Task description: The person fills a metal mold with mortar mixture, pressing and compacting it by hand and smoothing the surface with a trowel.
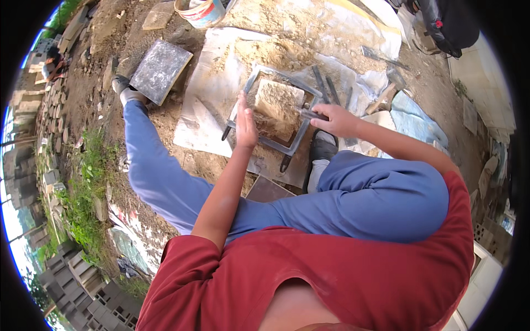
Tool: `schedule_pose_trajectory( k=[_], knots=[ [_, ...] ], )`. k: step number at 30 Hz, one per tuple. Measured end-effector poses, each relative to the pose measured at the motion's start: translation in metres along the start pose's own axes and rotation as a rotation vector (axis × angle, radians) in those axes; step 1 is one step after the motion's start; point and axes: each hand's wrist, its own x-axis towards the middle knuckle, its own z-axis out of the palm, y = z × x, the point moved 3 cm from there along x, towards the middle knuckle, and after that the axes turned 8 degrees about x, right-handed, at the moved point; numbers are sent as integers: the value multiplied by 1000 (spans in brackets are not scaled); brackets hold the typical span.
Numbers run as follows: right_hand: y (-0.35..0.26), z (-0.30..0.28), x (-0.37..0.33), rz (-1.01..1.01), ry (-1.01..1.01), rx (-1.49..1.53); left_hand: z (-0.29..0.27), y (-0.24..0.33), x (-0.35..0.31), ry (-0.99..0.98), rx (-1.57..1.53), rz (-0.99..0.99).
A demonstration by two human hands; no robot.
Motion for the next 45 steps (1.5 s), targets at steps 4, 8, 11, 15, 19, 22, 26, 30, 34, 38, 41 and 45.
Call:
schedule_pose_trajectory(
  k=[4,8,11,15,19,22,26,30,34,38,41,45],
  knots=[
    [5,19,-9,-51,80,-90,30,-20,-6,3,181,37],
    [9,20,-26,-71,183,-219,53,-3,-9,43,171,-63],
    [7,26,-33,-74,211,-317,54,3,-11,82,77,-112],
    [12,23,-39,-193,352,-361,48,14,-4,184,-263,-57],
    [16,7,-34,-175,431,-288,42,15,7,71,-86,23],
    [25,-16,-26,-20,612,-144,49,27,19,-133,295,284],
    [34,-27,-27,114,687,2,54,46,-6,-325,433,427],
    [47,-20,-25,64,789,48,67,59,-30,-342,578,428],
    [51,-15,-22,90,803,148,102,69,-5,-302,669,425],
    [47,-10,-20,98,824,213,133,62,32,-257,686,463],
    [53,-9,-20,104,815,277,135,62,35,-288,684,500],
    [72,-4,-24,125,819,351,115,63,12,-418,707,590]
  ],
)
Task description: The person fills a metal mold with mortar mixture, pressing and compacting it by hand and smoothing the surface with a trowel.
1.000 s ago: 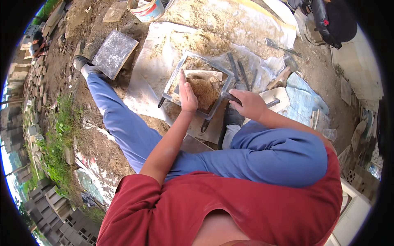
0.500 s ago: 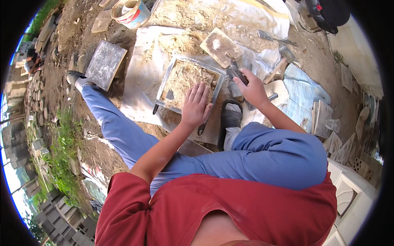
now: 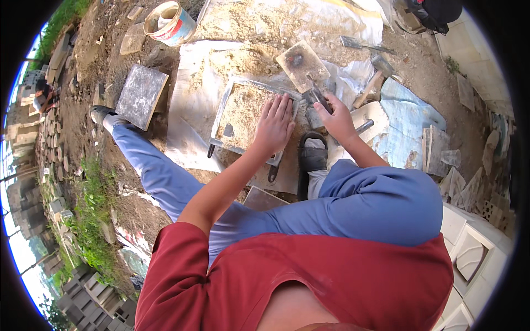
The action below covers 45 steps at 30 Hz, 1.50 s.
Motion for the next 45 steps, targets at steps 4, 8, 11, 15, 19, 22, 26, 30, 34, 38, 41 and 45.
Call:
schedule_pose_trajectory(
  k=[4,8,11,15,19,22,26,30,34,38,41,45],
  knots=[
    [9,-1,-6,23,-8,-39,-21,12,-41,-60,-49,14],
    [19,5,-5,-35,-22,-25,-19,13,-30,-58,-46,-34],
    [10,7,-5,30,-68,-2,-6,3,-3,-17,-23,-61],
    [16,2,-5,14,-29,-8,0,-1,4,35,-39,-55],
    [26,0,-3,53,-4,-6,-2,-9,3,32,-70,-64],
    [24,4,-4,35,-21,-8,-3,-14,3,34,-79,-61],
    [26,2,-6,41,-32,48,-11,-2,-29,-19,-57,-22],
    [25,-2,-7,36,-26,1,-18,7,-44,-79,-31,-47],
    [26,3,-7,30,-35,-3,-18,8,-29,-40,-15,-51],
    [25,7,-7,-38,-35,12,-15,7,-28,-48,-7,-75],
    [32,-1,-8,81,-78,-24,-22,3,-56,-112,-20,-13],
    [45,-2,-7,79,-21,-9,-35,3,-95,-212,-48,20]
  ],
)
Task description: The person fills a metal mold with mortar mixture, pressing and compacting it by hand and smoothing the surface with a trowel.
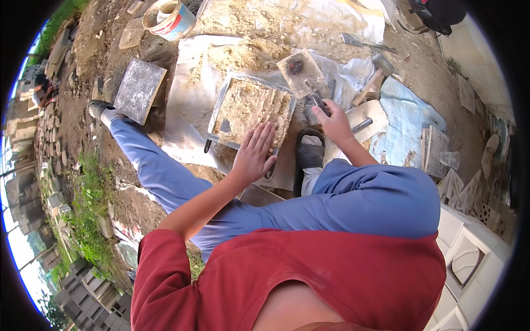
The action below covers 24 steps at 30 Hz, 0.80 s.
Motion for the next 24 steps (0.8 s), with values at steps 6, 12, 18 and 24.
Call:
schedule_pose_trajectory(
  k=[6,12,18,24],
  knots=[
    [-12,6,2,3,-12,32,-5,-6,12,85,-48,-41],
    [-11,6,6,4,-8,93,2,-63,35,133,41,-173],
    [-17,22,10,3,-16,205,9,-120,35,170,115,-261],
    [-27,28,16,-8,-75,182,14,-141,80,209,103,-405]
  ],
)
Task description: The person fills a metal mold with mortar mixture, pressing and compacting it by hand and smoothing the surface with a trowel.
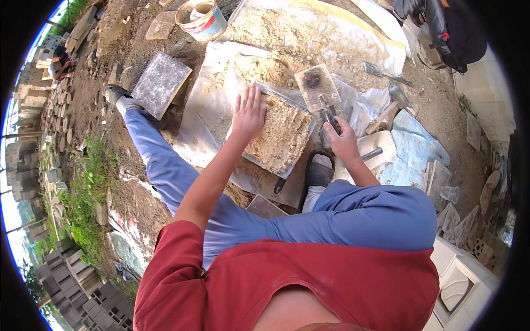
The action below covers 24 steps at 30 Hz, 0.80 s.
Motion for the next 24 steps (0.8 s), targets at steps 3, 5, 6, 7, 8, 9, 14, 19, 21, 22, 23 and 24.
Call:
schedule_pose_trajectory(
  k=[3,5,6,7,8,9,14,19,21,22,23,24],
  knots=[
    [-4,-2,3,-13,41,0,-3,15,21,50,75,-132],
    [0,-11,6,-4,68,-6,-7,42,17,20,46,-6],
    [3,-16,9,6,84,-3,-8,56,8,-24,-14,124],
    [3,-15,13,1,86,-5,-7,61,3,-68,-66,245],
    [4,-14,17,-1,89,-15,-1,59,8,-72,-69,191],
    [6,-12,22,-4,93,-24,1,57,13,-67,-69,193],
    [16,-19,46,56,90,-209,8,40,46,-8,-68,7],
    [44,-22,87,-56,194,-356,17,19,97,-25,-148,-81],
    [38,-25,108,-66,182,-394,32,6,128,-138,-149,-110],
    [33,-30,122,-68,184,-443,40,7,145,-177,-177,-108],
    [28,-33,138,-71,183,-490,49,6,161,-216,-201,-109],
    [27,-35,154,-59,185,-485,57,4,180,-250,-79,-35]
  ],
)
